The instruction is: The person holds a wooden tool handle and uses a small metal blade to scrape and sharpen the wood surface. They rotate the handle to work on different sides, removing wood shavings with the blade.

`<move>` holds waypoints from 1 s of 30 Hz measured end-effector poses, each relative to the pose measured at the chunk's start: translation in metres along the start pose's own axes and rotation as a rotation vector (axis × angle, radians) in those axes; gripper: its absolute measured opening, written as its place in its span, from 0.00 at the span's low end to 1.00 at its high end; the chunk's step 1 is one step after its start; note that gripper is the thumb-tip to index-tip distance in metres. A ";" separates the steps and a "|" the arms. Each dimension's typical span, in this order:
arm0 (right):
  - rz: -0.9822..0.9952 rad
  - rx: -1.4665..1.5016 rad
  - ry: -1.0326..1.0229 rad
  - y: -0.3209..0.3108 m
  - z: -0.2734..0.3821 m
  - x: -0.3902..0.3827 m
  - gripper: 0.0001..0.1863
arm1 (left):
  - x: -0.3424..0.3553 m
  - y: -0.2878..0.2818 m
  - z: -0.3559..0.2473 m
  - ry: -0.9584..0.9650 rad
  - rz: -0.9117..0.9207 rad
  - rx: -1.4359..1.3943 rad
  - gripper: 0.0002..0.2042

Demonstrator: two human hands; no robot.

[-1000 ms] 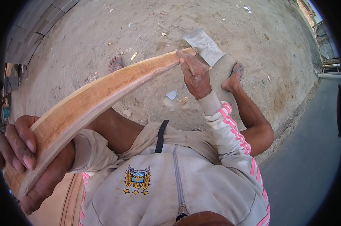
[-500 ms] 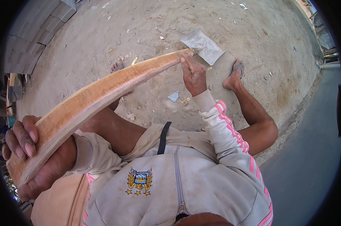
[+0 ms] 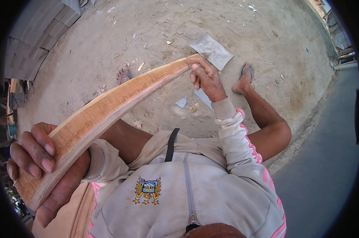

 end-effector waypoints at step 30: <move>-0.306 -0.860 -0.416 0.003 -0.016 0.004 0.08 | -0.021 -0.036 -0.008 0.011 -0.293 0.228 0.28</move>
Point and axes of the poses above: each hand's wrist, its own x-axis towards the middle knuckle, its own y-axis out of the palm, z = x × y, the point moved 7 cm from there along x, towards the middle knuckle, and after that the axes turned 2 degrees about y, right-handed, at the moved point
